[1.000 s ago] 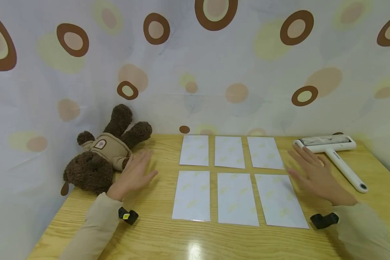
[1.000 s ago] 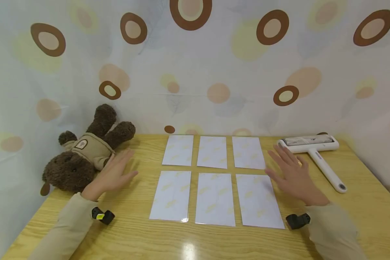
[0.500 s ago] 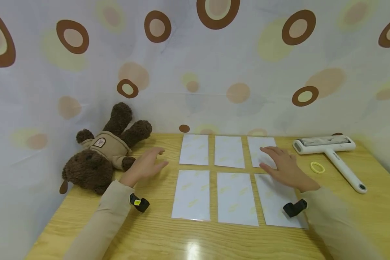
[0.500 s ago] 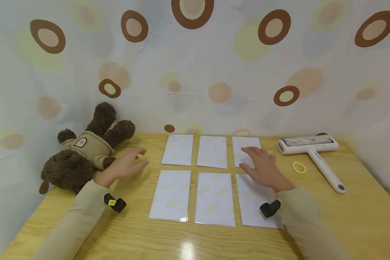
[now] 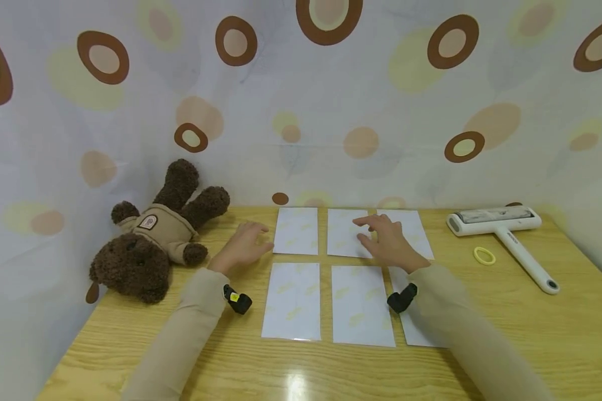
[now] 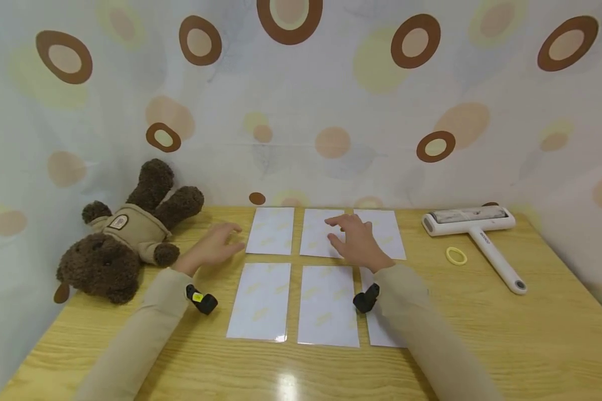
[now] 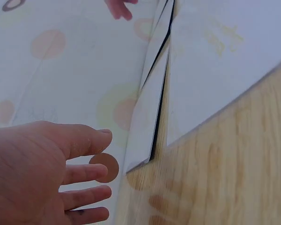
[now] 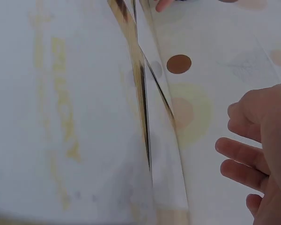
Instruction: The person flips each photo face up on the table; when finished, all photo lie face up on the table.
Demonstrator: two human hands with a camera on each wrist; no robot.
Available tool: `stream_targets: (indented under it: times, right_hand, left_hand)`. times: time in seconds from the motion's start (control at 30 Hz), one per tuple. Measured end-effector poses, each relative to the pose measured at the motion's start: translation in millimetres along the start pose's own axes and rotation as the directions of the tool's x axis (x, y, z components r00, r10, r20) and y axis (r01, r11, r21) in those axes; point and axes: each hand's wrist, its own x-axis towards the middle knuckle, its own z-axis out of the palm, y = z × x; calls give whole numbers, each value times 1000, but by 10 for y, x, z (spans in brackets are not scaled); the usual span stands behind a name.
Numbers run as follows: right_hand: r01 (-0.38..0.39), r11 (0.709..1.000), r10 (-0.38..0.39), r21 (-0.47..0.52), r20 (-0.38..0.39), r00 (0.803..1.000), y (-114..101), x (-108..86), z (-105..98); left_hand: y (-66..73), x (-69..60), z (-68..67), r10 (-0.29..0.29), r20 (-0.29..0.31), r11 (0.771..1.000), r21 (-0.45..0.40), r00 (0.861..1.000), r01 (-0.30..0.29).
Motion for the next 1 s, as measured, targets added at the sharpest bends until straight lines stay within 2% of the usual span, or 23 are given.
stream_targets:
  times: [0.13, 0.37, 0.47, 0.73, 1.0]
  right_hand:
    - [-12, 1000, 12, -4, 56, 998, -117, 133, 127]
    - [-6, 1000, 8, -13, 138, 990, -269, 351, 312]
    - [-6, 999, 12, -38, 170, 985, -351, 459, 364]
    - [-70, 985, 112, -156, 283, 952, -464, 677, 528]
    - [-131, 981, 173, -146, 324, 930, -480, 741, 607]
  left_hand:
    - [18, 101, 70, 20, -2, 1000, 5, 1000, -20]
    - [107, 255, 231, -33, -2, 999, -5, 999, 33]
    - [141, 299, 292, -49, -15, 999, 19, 999, 50]
    - [147, 249, 339, -104, -80, 989, 97, 991, 111]
    - [121, 222, 345, -121, -95, 987, 92, 988, 130]
